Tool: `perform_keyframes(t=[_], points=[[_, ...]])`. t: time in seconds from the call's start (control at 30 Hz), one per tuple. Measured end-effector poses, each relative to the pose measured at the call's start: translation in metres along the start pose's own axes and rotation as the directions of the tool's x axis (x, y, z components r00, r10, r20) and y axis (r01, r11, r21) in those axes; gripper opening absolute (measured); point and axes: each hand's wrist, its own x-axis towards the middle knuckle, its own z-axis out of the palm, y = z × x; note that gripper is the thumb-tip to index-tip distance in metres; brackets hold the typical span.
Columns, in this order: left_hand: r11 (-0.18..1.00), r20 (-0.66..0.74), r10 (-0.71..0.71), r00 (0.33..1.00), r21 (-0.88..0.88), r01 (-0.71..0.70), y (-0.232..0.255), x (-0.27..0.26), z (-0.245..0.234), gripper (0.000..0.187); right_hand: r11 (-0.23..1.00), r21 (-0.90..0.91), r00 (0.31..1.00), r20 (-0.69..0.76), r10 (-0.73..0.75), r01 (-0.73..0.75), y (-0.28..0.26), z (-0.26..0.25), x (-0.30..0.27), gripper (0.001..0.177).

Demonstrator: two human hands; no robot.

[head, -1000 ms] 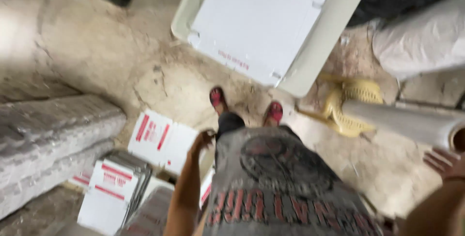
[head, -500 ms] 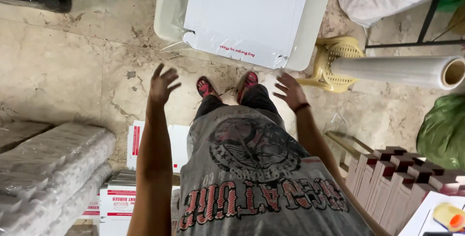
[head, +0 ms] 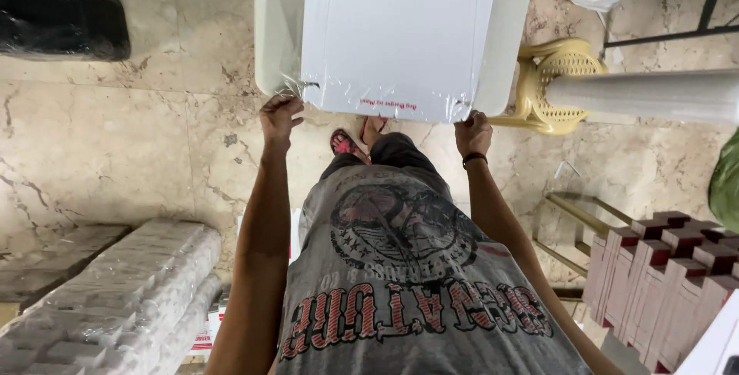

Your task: The person picks up several unfolded cardboard pizza boxes, places them on a table, and wraps them in plastic film using shears to cut the film.

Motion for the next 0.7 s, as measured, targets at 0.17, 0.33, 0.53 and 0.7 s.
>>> perform_keyframes(t=[0.17, 0.33, 0.53, 0.7], points=[[0.991, -0.019, 0.07, 0.997, 0.119, -0.068, -0.008, 0.03, 0.001, 0.011, 0.968, -0.243, 0.996, 0.069, -0.055, 0.07, -0.026, -0.014, 0.008, 0.015], [0.987, -0.141, -0.073, 0.987, 0.13, 0.092, 0.006, 0.049, 0.022, 0.036, 0.847, 0.28, 0.847, 0.432, 0.31, -0.453, -0.037, -0.019, 0.017, 0.04], [0.987, -0.128, -0.134, 0.983, 0.068, 0.144, 0.055, 0.017, 0.034, 0.039, 0.702, 0.364, 0.785, 0.382, 0.487, -0.612, -0.034, -0.03, -0.002, 0.026], [0.983, 0.054, -0.165, 0.985, -0.067, 0.169, 0.084, -0.014, 0.019, 0.049, 0.463, 0.631, 0.75, 0.312, 0.583, -0.623, 0.032, -0.024, 0.028, 0.017]])
